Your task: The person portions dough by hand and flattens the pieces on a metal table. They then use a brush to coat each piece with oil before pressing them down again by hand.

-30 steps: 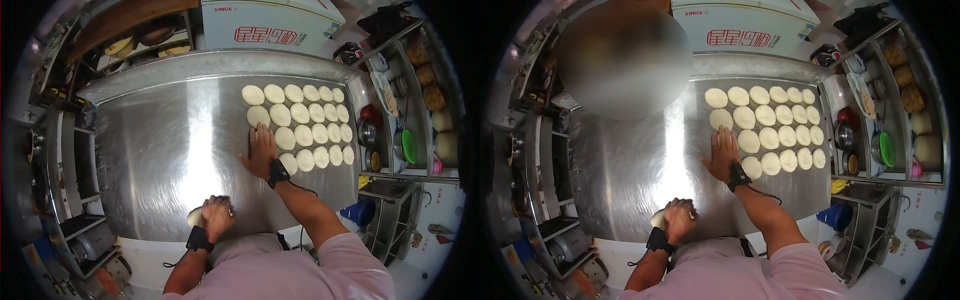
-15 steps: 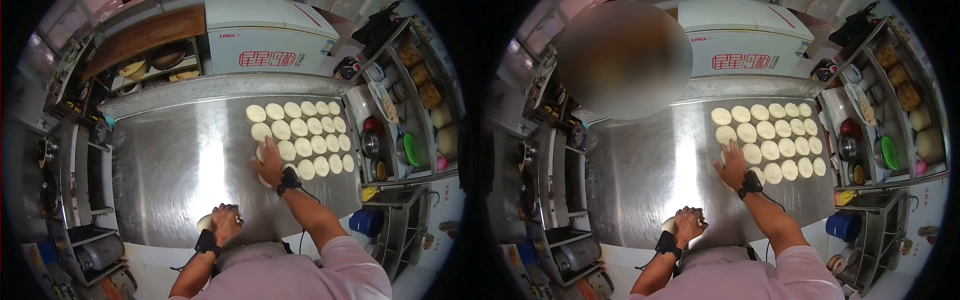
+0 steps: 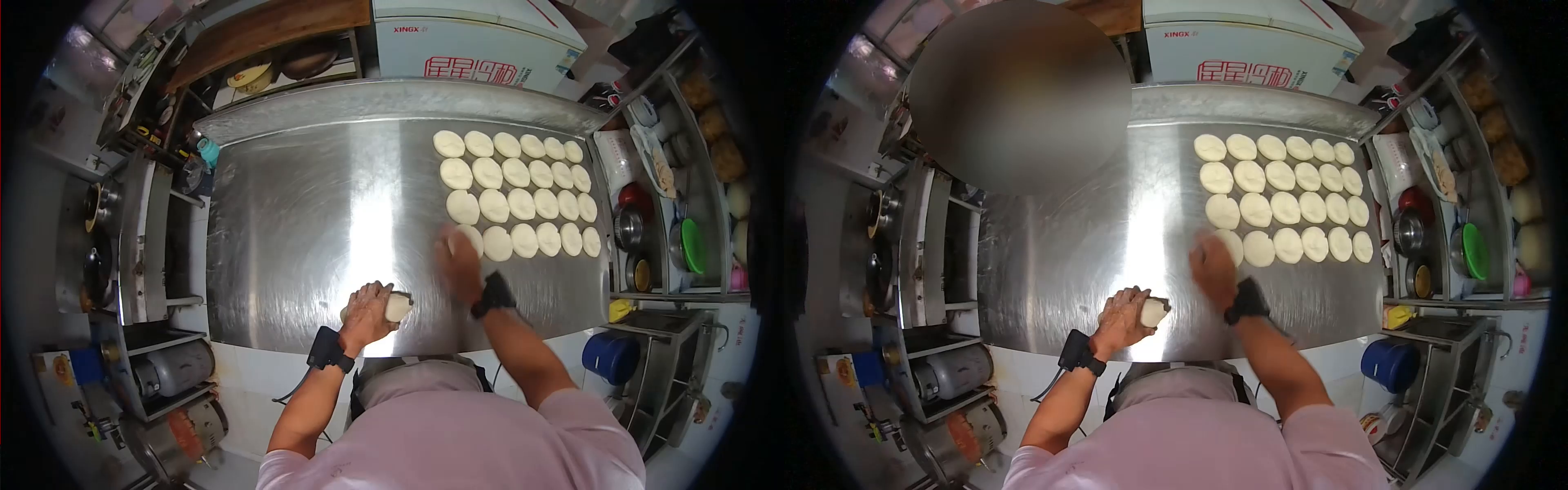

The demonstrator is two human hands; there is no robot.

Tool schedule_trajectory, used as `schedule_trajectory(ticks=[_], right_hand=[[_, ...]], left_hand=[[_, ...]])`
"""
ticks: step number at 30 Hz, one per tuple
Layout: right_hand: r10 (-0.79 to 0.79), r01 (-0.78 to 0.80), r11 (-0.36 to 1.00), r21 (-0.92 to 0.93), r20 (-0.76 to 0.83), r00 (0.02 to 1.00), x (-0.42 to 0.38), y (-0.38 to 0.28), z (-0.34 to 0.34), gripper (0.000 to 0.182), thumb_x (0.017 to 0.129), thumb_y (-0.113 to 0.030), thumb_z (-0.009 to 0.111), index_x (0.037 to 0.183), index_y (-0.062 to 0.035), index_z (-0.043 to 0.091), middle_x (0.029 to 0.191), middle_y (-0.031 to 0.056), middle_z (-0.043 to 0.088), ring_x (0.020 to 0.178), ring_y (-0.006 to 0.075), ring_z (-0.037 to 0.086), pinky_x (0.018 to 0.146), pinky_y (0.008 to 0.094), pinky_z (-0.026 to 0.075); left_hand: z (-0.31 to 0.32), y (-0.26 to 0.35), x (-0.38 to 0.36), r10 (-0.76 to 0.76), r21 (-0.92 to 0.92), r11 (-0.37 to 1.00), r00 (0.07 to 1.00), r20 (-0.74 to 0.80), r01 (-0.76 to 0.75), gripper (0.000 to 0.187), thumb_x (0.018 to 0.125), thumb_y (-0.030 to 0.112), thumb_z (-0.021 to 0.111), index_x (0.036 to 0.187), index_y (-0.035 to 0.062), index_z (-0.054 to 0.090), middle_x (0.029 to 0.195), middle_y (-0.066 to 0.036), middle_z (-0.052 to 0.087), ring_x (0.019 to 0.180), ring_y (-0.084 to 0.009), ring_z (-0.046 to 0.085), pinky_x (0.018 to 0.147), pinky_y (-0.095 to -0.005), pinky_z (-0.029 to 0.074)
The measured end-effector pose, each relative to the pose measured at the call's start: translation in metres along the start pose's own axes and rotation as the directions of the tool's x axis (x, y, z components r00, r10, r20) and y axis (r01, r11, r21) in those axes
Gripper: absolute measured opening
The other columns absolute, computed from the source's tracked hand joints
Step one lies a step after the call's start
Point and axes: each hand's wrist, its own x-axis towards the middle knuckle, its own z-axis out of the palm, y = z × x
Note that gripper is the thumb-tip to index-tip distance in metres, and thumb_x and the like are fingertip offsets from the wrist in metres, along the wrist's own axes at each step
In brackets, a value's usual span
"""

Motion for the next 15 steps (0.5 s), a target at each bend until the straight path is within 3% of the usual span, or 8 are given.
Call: schedule_trajectory(ticks=[1, 3, 4, 6, 7, 9, 13, 15], right_hand=[[0.106, -0.109, 0.982, 0.156, 0.029, 0.994, -0.022, -0.017, 0.007, 0.020, 0.086, -0.015, 0.063, 0.098, 0.0006, 0.065, 0.097, 0.0198, 0.067, 0.090, 0.0374, 0.064, 0.079, 0.0432, 0.051], [0.147, -0.210, 0.959, 0.189, 0.298, 0.943, -0.057, -0.032, 0.013, 0.022, 0.088, -0.015, 0.061, 0.105, -0.0013, 0.065, 0.095, 0.0162, 0.068, 0.083, 0.0302, 0.066, 0.078, 0.0382, 0.052], [0.144, -0.205, 0.961, 0.185, 0.298, 0.944, -0.073, -0.034, 0.022, 0.022, 0.088, -0.015, 0.061, 0.105, -0.0013, 0.065, 0.095, 0.0162, 0.068, 0.083, 0.0302, 0.066, 0.078, 0.0382, 0.052], [0.336, -0.592, 0.727, 0.347, 0.573, 0.748, -0.088, -0.044, 0.036, 0.026, 0.089, -0.018, 0.062, 0.106, 0.0014, 0.066, 0.091, 0.0117, 0.068, 0.081, 0.0210, 0.066, 0.072, 0.0342, 0.053], [0.331, -0.586, 0.733, 0.347, 0.571, 0.752, -0.085, -0.051, 0.035, 0.026, 0.089, -0.018, 0.062, 0.106, 0.0014, 0.066, 0.091, 0.0117, 0.068, 0.081, 0.0210, 0.066, 0.072, 0.0342, 0.053], [0.412, -0.773, 0.449, 0.448, 0.664, 0.624, -0.080, -0.070, 0.027, 0.029, 0.090, -0.021, 0.063, 0.103, 0.0044, 0.067, 0.087, 0.0070, 0.066, 0.080, 0.0137, 0.065, 0.062, 0.0291, 0.052], [0.205, -0.682, 0.538, 0.495, 0.708, 0.676, -0.070, -0.079, 0.031, 0.029, 0.090, -0.021, 0.062, 0.102, 0.0048, 0.068, 0.087, 0.0053, 0.065, 0.080, 0.0134, 0.065, 0.055, 0.0258, 0.050], [0.172, -0.767, 0.480, 0.426, 0.812, 0.558, -0.070, -0.075, 0.045, 0.030, 0.090, -0.023, 0.062, 0.103, 0.0030, 0.068, 0.087, 0.0044, 0.064, 0.080, 0.0135, 0.065, 0.056, 0.0265, 0.050]], left_hand=[[-0.001, 0.000, 0.000, -0.016, 0.029, 0.999, 0.999, 0.052, 0.014, 0.079, 0.068, 0.030, 0.084, 0.136, 0.0059, 0.051, 0.124, -0.016, 0.055, 0.118, -0.0326, 0.051, 0.103, -0.0454, 0.039], [0.005, 0.003, 0.000, -0.015, 0.042, 0.999, 1.000, 0.011, 0.015, 0.075, 0.070, 0.033, 0.082, 0.133, 0.0050, 0.053, 0.123, -0.015, 0.056, 0.117, -0.0318, 0.051, 0.101, -0.0457, 0.040], [0.010, 0.002, -0.001, 0.012, 0.053, 0.999, 0.999, -0.035, -0.010, 0.075, 0.070, 0.033, 0.083, 0.133, 0.0050, 0.054, 0.121, -0.014, 0.057, 0.116, -0.0317, 0.052, 0.099, -0.0456, 0.041], [0.016, -0.002, -0.005, 0.038, 0.063, 0.997, 0.995, -0.087, -0.033, 0.075, 0.069, 0.033, 0.083, 0.132, 0.0049, 0.054, 0.119, -0.013, 0.058, 0.114, -0.0315, 0.053, 0.097, -0.0455, 0.042], [0.018, -0.007, -0.008, 0.088, 0.006, 0.996, 0.985, -0.152, -0.088, 0.078, 0.067, 0.032, 0.085, 0.133, 0.0046, 0.053, 0.116, -0.013, 0.060, 0.111, -0.0315, 0.054, 0.094, -0.0444, 0.042], [0.022, -0.012, -0.013, 0.133, -0.049, 0.988, 0.966, -0.224, -0.147, 0.082, 0.065, 0.031, 0.087, 0.135, 0.0042, 0.052, 0.112, -0.013, 0.061, 0.108, -0.0316, 0.055, 0.092, -0.0432, 0.043], [0.027, -0.015, -0.020, 0.156, -0.095, 0.971, 0.885, -0.439, -0.219, 0.100, 0.058, 0.027, 0.092, 0.141, 0.0012, 0.044, 0.106, -0.014, 0.062, 0.101, -0.0328, 0.057, 0.089, -0.0422, 0.044], [0.030, -0.015, -0.023, 0.135, -0.121, 0.969, 0.872, -0.470, -0.216, 0.105, 0.057, 0.026, 0.093, 0.144, 0.0002, 0.040, 0.105, -0.015, 0.062, 0.100, -0.0332, 0.058, 0.088, -0.0425, 0.044]])
